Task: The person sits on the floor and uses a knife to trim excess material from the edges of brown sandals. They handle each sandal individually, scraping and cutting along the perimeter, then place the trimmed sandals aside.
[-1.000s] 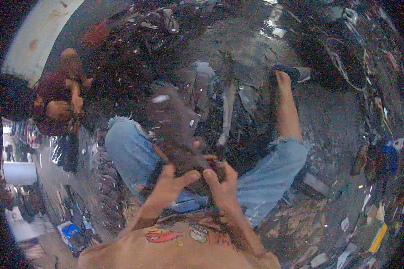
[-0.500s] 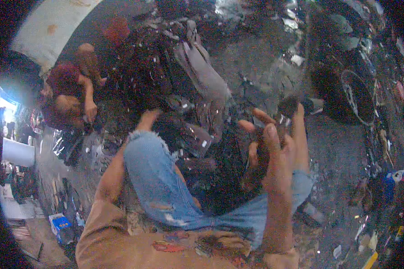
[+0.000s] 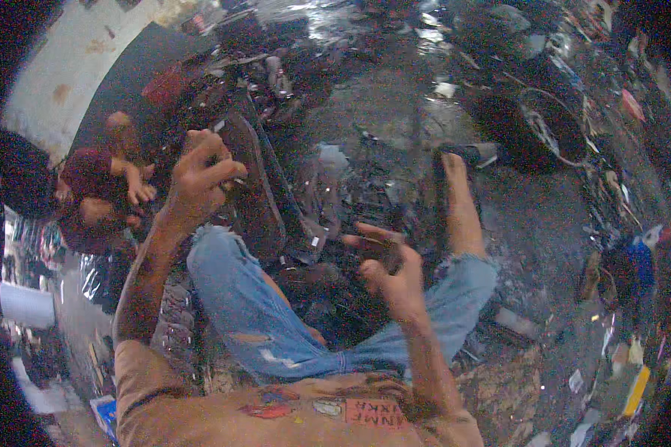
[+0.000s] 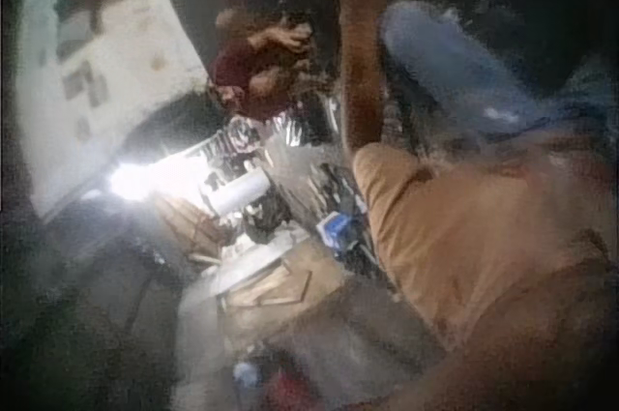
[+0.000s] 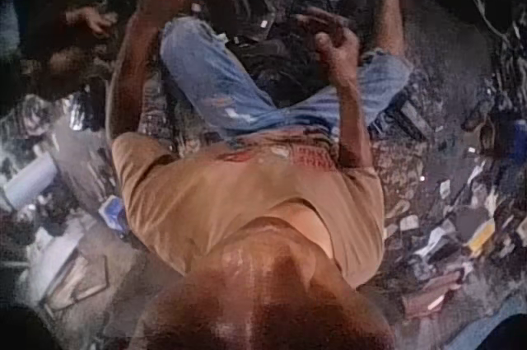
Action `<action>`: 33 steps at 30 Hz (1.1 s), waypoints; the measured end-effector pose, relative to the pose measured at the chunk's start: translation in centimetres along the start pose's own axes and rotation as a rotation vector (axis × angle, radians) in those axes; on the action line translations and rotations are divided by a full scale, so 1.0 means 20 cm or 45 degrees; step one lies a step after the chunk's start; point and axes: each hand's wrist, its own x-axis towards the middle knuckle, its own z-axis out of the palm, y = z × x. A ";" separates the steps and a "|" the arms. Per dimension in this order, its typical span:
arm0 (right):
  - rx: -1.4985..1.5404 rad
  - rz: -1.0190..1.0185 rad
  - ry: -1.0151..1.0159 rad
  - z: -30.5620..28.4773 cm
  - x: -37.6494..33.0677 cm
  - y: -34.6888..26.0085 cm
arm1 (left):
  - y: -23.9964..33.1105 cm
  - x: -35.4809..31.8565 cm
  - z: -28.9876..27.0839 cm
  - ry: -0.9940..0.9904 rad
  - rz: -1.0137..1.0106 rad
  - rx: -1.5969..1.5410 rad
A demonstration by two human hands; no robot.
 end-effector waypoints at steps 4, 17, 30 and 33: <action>-0.057 -0.097 0.161 0.32 -0.11 -0.05 | 0.37 0.07 -0.07 0.182 -0.066 -0.059; -0.384 -0.188 0.457 -0.11 -0.21 -0.08 | 0.89 -0.09 0.34 0.802 -1.949 -2.450; -1.144 0.013 0.077 -0.10 -0.83 0.24 | 0.89 -0.09 0.17 1.008 -1.998 -2.603; -1.250 -0.193 0.139 -0.12 -0.72 0.22 | 0.90 -0.18 0.20 0.934 -1.902 -2.569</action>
